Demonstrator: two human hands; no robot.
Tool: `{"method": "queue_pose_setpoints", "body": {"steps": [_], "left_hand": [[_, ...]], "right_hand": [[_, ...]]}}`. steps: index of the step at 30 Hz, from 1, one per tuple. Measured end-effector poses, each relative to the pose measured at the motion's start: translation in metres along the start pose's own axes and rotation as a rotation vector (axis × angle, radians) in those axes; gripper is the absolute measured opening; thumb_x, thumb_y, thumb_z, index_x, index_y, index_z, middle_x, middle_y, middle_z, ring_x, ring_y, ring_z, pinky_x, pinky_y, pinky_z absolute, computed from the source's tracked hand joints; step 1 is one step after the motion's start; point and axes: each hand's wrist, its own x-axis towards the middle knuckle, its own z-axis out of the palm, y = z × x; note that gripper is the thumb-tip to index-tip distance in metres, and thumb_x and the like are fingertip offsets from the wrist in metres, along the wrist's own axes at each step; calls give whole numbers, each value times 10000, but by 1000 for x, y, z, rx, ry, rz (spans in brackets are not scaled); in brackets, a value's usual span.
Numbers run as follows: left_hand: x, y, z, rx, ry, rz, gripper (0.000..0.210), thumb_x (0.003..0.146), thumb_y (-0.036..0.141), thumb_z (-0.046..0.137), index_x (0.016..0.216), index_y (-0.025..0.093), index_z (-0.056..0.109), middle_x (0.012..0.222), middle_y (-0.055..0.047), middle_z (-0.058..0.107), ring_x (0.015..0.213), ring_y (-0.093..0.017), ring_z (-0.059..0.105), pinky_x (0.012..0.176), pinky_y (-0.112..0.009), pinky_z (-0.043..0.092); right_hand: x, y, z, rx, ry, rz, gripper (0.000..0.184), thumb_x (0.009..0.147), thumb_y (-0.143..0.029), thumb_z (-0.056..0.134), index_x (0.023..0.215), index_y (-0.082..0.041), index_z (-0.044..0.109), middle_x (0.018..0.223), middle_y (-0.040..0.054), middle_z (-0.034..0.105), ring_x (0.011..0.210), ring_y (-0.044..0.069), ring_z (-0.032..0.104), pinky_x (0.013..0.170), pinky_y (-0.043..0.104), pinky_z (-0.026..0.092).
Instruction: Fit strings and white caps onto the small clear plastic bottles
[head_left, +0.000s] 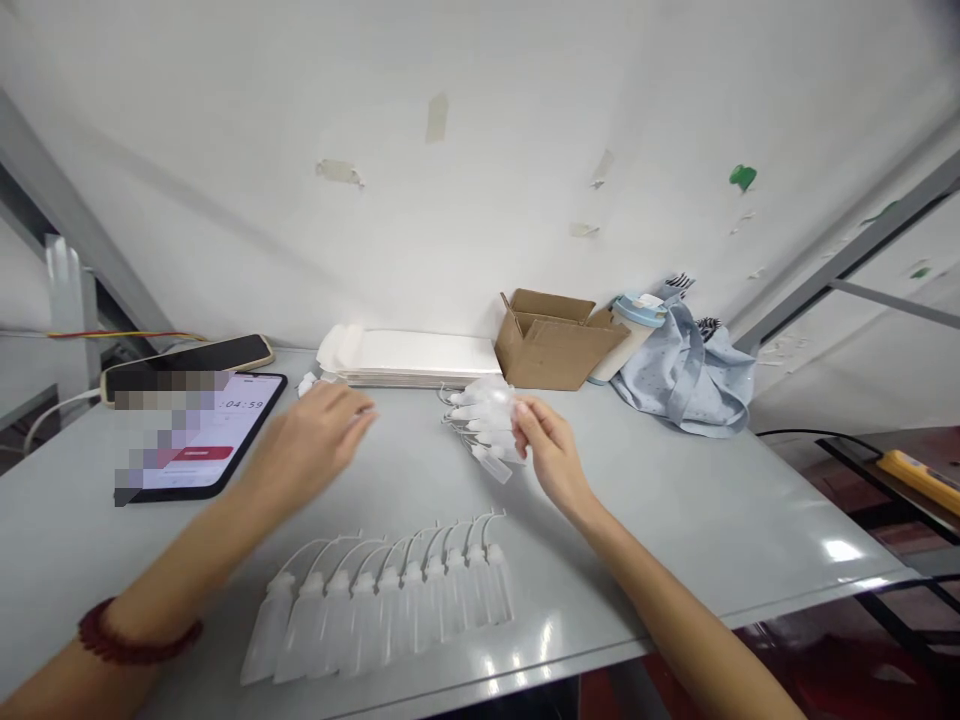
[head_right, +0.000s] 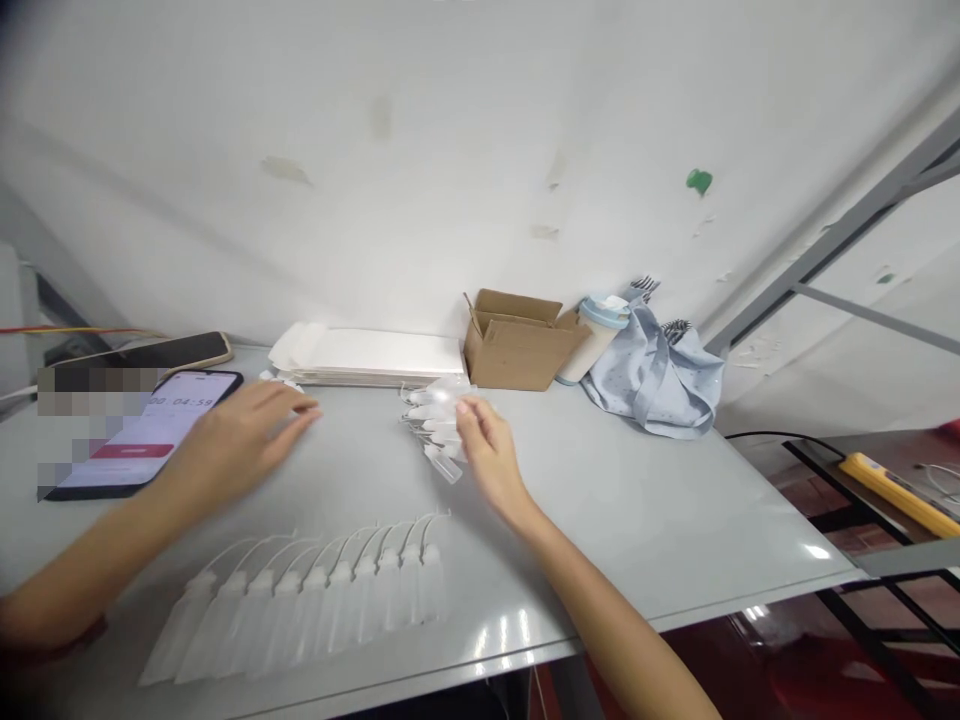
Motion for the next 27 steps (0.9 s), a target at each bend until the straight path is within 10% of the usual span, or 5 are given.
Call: {"method": "queue_pose_setpoints", "body": {"steps": [6, 13, 27], "left_hand": [[-1, -37, -3, 242, -284, -240, 396, 958, 328, 337, 1070, 52, 598, 1000, -175, 605, 1024, -337, 482, 792, -404, 438], [-3, -48, 21, 323, -268, -267, 419, 937, 335, 348, 1015, 52, 646, 913, -135, 596, 983, -306, 478, 836, -395, 417], [0, -47, 30, 134, -227, -322, 440, 834, 385, 362, 969, 109, 677, 934, -191, 649, 980, -372, 496, 836, -461, 421]], "right_hand": [[17, 18, -16, -457, 137, -298, 372, 946, -329, 400, 1247, -172, 551, 967, 89, 572, 860, 196, 524, 698, 306, 416], [32, 49, -11, -702, 93, -607, 332, 933, -230, 443, 1227, -174, 587, 952, 106, 600, 884, 224, 515, 814, 378, 434], [35, 54, -17, -780, 115, -709, 275, 900, -181, 509, 1154, -167, 612, 977, 115, 589, 900, 235, 508, 797, 390, 464]]}}
